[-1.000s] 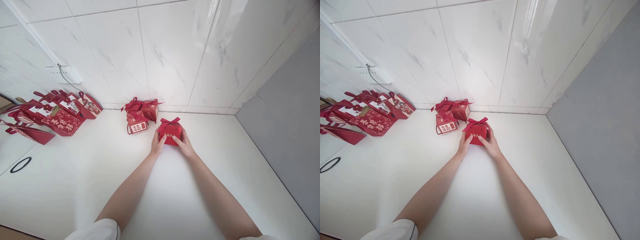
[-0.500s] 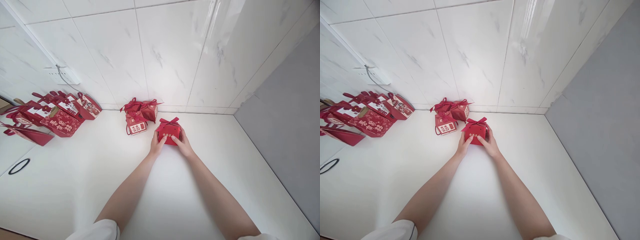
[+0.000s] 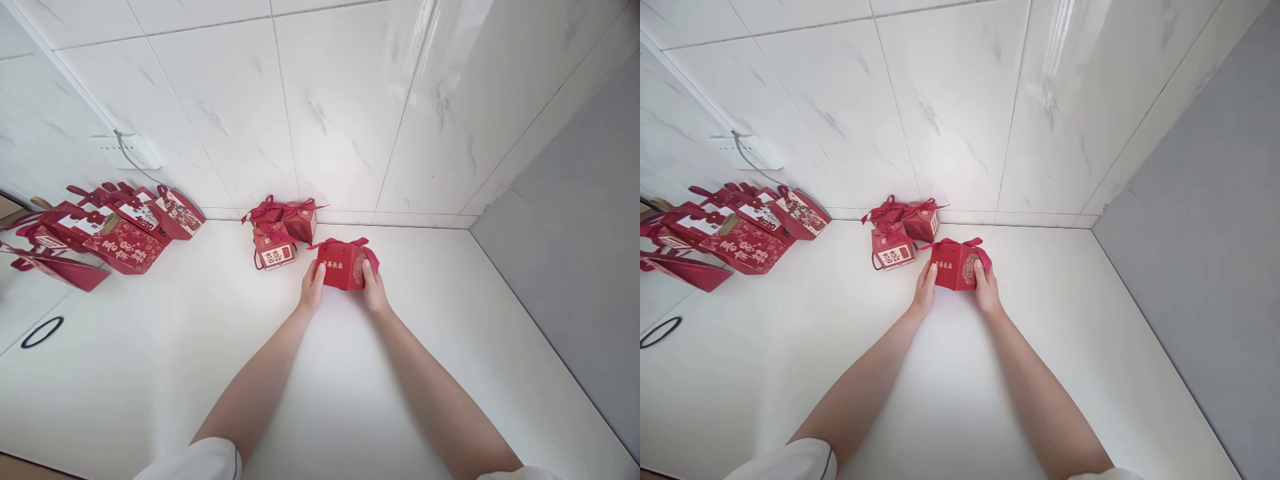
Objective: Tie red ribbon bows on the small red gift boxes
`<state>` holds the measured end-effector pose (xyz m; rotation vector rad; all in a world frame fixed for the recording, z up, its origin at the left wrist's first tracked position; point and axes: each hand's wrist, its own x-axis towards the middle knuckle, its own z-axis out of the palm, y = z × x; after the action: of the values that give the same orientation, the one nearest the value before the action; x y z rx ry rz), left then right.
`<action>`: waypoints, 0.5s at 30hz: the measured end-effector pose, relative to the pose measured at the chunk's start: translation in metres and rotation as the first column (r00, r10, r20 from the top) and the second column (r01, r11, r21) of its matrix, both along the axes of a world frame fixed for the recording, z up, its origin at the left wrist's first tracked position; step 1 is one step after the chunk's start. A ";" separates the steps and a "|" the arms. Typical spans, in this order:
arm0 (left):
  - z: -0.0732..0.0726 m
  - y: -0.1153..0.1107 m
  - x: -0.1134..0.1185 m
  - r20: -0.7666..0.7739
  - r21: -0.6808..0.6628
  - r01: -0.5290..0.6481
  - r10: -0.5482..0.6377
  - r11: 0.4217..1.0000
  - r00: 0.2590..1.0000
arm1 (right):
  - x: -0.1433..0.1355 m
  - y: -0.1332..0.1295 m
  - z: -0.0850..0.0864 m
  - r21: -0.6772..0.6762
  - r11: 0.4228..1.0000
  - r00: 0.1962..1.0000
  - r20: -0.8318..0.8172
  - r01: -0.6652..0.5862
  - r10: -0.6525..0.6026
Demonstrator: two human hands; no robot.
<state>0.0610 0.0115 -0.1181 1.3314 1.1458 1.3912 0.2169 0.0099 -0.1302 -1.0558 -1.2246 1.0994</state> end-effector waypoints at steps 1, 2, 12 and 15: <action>0.000 0.000 -0.001 -0.016 -0.009 -0.019 0.018 1.000 1.000 | 0.000 0.000 -0.002 -0.017 0.999 1.000 -0.007 0.031 -0.031; 0.000 0.000 -0.002 -0.036 -0.025 -0.044 0.043 0.999 0.998 | -0.001 0.001 -0.003 -0.044 0.996 0.997 -0.009 0.081 -0.082; 0.002 -0.004 0.003 0.136 0.052 0.256 -0.261 0.965 0.956 | -0.001 -0.009 0.012 0.148 0.965 0.968 0.095 0.216 -0.232; 0.005 0.001 0.000 0.309 -0.015 0.279 -0.261 0.960 0.915 | -0.006 -0.009 0.016 0.125 0.990 0.998 -0.010 -0.063 0.064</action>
<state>0.0614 0.0122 -0.1128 1.1358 0.7590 1.2927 0.2113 0.0007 -0.1141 -0.9186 -1.3065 1.0625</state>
